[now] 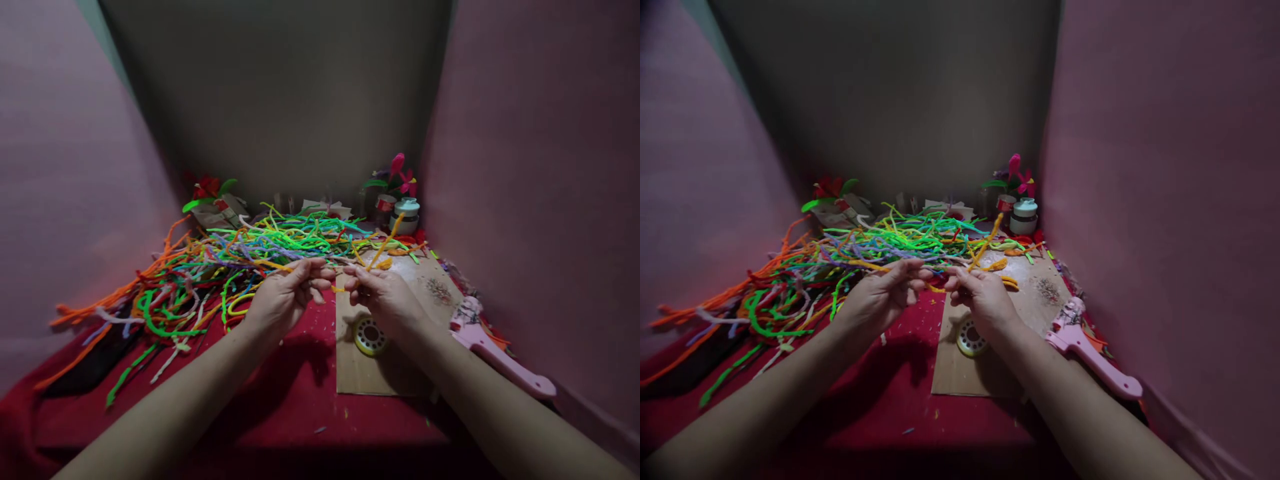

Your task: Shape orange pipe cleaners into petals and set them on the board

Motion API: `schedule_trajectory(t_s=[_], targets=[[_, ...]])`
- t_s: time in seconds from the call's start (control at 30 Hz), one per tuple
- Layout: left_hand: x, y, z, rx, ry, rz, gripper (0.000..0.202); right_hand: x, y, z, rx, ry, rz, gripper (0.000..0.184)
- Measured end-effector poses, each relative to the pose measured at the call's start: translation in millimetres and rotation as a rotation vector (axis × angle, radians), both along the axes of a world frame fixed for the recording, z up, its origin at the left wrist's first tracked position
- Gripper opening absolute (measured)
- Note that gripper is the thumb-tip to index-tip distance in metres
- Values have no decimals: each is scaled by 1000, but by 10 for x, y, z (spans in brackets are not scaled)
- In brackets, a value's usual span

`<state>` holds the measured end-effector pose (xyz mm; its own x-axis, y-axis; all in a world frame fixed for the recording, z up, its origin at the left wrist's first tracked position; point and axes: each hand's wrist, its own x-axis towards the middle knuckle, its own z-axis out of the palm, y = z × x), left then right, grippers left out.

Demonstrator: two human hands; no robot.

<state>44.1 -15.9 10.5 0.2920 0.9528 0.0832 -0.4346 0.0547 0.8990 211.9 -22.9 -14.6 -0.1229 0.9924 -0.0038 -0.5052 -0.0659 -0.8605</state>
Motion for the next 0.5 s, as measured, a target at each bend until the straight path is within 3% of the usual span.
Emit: schedule_trajectory(t_s=[0.17,0.33,0.5], targets=[[48,93,105,51,177,-46,24,-90,-96,2,-114,-238,71,11],[154,74,108,96,291,-76,27,-108,-172,75,-67,-525,182,32],[176,40,118,112,321,-19,22,-98,-208,80,-36,-577,267,31]])
